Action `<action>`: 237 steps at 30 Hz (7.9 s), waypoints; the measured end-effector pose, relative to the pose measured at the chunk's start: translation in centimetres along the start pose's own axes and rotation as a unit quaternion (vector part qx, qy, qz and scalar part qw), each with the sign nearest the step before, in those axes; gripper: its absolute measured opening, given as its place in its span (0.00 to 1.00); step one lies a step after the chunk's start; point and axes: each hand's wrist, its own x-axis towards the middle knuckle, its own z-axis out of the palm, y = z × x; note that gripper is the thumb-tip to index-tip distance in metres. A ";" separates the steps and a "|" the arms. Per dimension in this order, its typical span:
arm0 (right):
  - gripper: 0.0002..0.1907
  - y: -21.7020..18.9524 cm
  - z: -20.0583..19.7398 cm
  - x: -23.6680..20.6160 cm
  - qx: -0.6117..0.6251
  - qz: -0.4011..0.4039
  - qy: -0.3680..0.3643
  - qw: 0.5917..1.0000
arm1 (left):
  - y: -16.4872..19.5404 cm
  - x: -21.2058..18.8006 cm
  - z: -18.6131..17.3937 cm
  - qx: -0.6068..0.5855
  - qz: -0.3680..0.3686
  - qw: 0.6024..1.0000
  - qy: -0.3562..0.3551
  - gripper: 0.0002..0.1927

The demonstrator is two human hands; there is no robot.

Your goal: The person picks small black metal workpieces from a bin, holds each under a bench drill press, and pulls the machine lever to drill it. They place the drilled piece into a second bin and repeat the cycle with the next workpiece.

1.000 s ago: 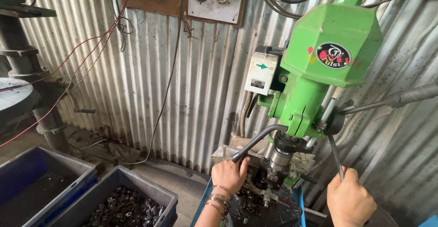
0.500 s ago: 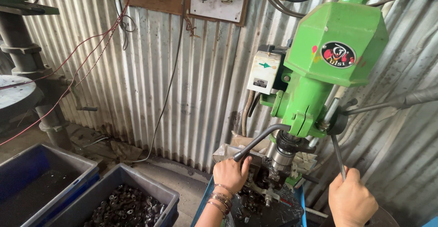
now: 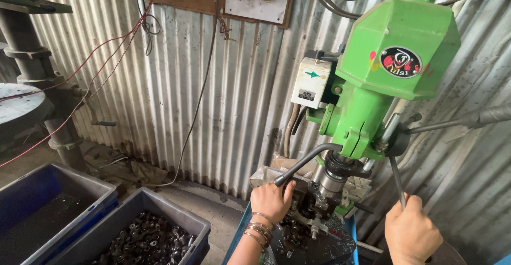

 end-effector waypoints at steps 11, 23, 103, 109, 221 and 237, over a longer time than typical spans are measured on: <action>0.22 0.2 0.3 -0.2 -0.004 -0.003 0.007 1.000 | -0.2 0.0 0.4 0.003 -0.004 1.000 -0.008 0.30; 0.22 0.1 0.4 -0.3 0.006 -0.005 0.013 1.000 | -0.3 0.1 0.5 0.014 -0.001 1.000 -0.014 0.31; 0.12 -1.3 0.4 2.3 0.165 0.055 -0.099 0.980 | 0.8 0.6 1.3 0.012 -0.035 0.997 -0.063 0.30; 0.14 1.6 -7.7 2.2 0.102 0.064 -0.199 0.973 | 3.6 -5.1 -1.3 0.015 -0.110 0.987 -0.112 0.34; 0.19 9.2 -12.1 4.9 0.109 0.015 -0.287 0.952 | 9.0 -9.8 4.1 -0.040 -0.096 0.983 0.149 0.20; 0.15 5.5 -6.6 3.7 0.105 0.010 -0.171 0.980 | 5.5 0.7 4.7 0.031 -0.009 0.995 -0.095 0.26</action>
